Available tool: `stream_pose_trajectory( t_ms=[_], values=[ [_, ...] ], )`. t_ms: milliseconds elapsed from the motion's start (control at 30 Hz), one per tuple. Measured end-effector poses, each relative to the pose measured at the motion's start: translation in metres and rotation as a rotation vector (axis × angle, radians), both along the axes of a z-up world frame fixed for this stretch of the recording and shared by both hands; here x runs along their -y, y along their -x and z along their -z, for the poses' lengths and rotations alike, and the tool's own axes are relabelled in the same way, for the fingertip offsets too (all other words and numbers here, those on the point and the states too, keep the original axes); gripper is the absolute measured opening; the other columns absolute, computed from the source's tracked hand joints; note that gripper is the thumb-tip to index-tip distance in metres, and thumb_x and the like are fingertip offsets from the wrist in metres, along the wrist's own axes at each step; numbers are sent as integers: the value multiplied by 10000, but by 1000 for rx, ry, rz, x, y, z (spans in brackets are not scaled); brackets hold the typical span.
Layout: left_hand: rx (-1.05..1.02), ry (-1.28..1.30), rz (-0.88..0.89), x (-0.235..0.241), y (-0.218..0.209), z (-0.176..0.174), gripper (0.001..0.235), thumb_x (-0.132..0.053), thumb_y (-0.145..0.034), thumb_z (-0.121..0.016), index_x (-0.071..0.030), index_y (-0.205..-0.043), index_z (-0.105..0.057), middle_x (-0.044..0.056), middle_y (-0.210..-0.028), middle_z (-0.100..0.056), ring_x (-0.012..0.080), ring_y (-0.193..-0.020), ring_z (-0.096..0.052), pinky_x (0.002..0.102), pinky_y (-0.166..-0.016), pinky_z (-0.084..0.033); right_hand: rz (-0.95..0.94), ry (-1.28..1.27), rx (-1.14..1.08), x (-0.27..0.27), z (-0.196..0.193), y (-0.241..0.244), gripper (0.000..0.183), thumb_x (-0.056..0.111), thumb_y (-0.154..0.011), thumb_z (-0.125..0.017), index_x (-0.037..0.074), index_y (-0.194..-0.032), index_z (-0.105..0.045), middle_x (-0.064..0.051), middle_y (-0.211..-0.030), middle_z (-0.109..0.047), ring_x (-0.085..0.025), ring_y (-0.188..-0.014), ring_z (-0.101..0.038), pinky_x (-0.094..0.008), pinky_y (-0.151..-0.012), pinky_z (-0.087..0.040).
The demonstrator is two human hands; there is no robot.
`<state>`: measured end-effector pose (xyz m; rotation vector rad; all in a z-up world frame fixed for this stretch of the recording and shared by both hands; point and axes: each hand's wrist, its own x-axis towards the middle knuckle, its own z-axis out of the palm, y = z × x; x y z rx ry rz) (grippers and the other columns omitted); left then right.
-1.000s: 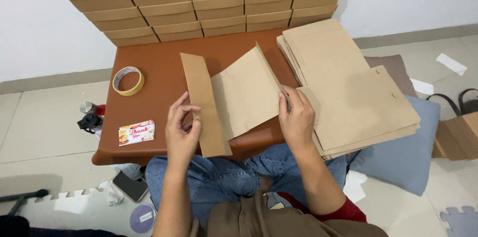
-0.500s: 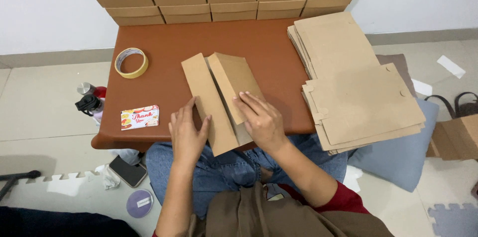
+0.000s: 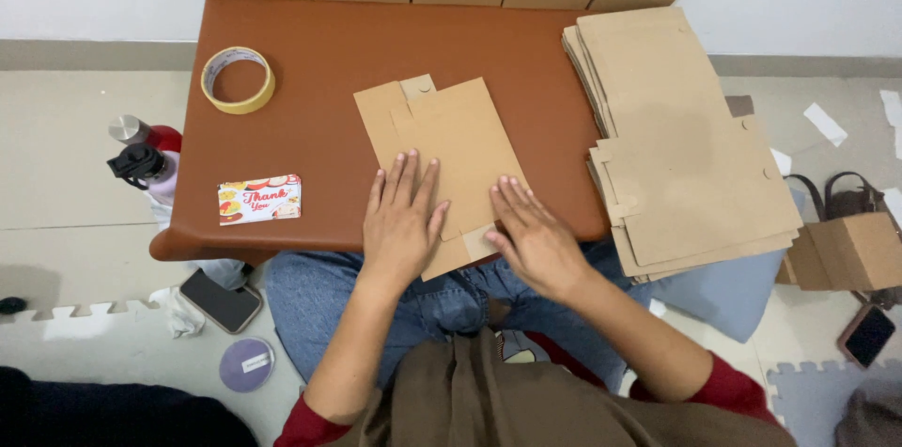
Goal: Assembling small cardboard boxes from flat templates and applying decorative stickers.
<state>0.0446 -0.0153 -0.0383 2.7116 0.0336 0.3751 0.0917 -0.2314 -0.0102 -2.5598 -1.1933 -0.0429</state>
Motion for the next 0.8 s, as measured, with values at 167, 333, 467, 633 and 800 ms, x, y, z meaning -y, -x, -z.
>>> stream_pose_trajectory(
  t_ms=[167, 333, 467, 633, 800],
  values=[
    [-10, -3, 15, -4, -3, 10, 570, -451, -1041, -435, -166, -1535, -431, 168, -1587, -381, 295, -1520, -255, 487, -1238, -104, -65, 182, -22, -11, -10, -52, 527, 275, -1060, -428, -48, -1475, -462, -299, -1511, -444, -404, -1425, -410, -509, -1152, -350],
    [0, -15, 12, -5, -3, 11, 574, -472, -1048, -407, -166, -1533, -429, 168, -1584, -382, 294, -1512, -264, 489, -1233, -109, -65, 207, -60, -53, -6, -117, 514, 269, -1072, -388, -46, -1468, -476, -293, -1505, -454, -396, -1424, -418, -516, -1154, -349],
    [17, -27, 2, -4, -2, 12, 567, -466, -1045, -407, -172, -1529, -433, 163, -1572, -396, 286, -1501, -284, 485, -1230, -121, -26, 149, -130, -80, 1, -157, 518, 271, -1077, -379, -54, -1470, -475, -291, -1501, -453, -407, -1408, -418, -534, -1141, -353],
    [34, -56, -17, -2, -2, 13, 554, -457, -1037, -409, -191, -1521, -440, 148, -1569, -403, 274, -1489, -309, 481, -1226, -146, 15, 94, -194, -86, 13, -175, 508, 265, -1078, -375, -37, -1471, -485, -276, -1509, -442, -413, -1405, -413, -541, -1143, -358],
    [30, -48, -33, 0, -3, 15, 560, -464, -1026, -408, -206, -1522, -438, 142, -1561, -413, 261, -1488, -317, 471, -1229, -152, -32, 33, -207, -75, 8, -155, 518, 228, -1074, -383, -57, -1505, -421, -313, -1549, -359, -440, -1451, -332, -560, -1168, -312]
  ],
)
